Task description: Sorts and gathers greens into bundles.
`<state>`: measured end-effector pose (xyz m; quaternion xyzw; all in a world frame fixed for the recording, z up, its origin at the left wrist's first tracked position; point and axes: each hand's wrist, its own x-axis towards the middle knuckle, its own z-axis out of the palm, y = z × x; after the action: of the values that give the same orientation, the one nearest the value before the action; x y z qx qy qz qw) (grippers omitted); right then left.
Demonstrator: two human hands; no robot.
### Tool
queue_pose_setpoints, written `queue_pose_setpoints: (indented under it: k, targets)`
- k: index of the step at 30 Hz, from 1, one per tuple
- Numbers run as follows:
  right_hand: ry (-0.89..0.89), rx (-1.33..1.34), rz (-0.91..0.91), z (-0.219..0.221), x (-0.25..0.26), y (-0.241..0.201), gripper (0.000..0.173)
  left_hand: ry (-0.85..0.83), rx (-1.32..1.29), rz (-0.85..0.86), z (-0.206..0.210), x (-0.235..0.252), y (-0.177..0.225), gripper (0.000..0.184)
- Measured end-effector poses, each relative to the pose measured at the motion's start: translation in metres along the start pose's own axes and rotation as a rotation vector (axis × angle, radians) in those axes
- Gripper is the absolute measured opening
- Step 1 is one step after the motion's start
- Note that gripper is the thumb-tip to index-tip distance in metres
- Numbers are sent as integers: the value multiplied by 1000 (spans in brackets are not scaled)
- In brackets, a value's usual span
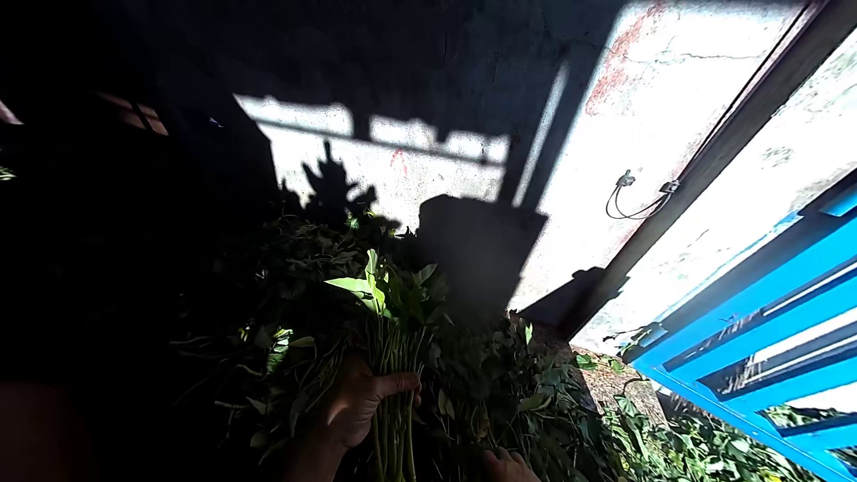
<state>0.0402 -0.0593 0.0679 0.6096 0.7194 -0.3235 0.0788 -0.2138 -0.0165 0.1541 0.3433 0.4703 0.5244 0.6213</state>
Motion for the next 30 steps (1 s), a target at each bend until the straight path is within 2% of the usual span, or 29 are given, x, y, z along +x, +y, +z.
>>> queue_pose_setpoints:
  k: [2, 4, 5, 7, 8, 10, 11, 13, 17, 21, 24, 28, 30]
  targets:
    - [326, 47, -28, -30, -10, -9, 39, -47, 20, -21, 2, -1, -1, 34]
    - [816, 204, -257, -47, -12, -25, 33, -100, 39, -41, 4, -1, -3, 34]
    - [993, 292, -388, -55, -9, -36, 38, -130, 51, -50, 4, -1, -5, 34]
    - [1207, 440, -615, -67, 1, -58, 48, -185, 53, -78, 5, 0, -9, 32]
    - [1273, 475, -688, -70, 7, -67, 45, -209, 51, -95, 5, 0, -11, 33]
    - [1352, 492, -745, -71, 17, -79, 24, -217, 29, -126, 6, 0, -13, 32]
    - [1371, 488, -740, -70, 20, -81, 14, -207, 12, -145, 7, 0, -13, 32]
    - [1350, 528, -736, -62, 23, -82, 10, -177, -24, -175, 8, 0, -11, 32]
    - [1136, 551, -720, -48, 15, -80, 31, -137, -62, -195, 7, 2, -8, 35]
    - [880, 366, -605, -53, 8, -74, 53, -118, -10, -190, 9, 2, -10, 40]
    - [828, 212, -527, -58, 10, -72, 48, -117, 46, -196, 8, 2, -10, 43]
    - [870, 141, -460, -63, 10, -73, 45, -143, 158, -169, 9, 1, -14, 41]
    - [920, 77, -442, -66, 12, -77, 34, -182, 202, -179, 10, 1, -14, 37]
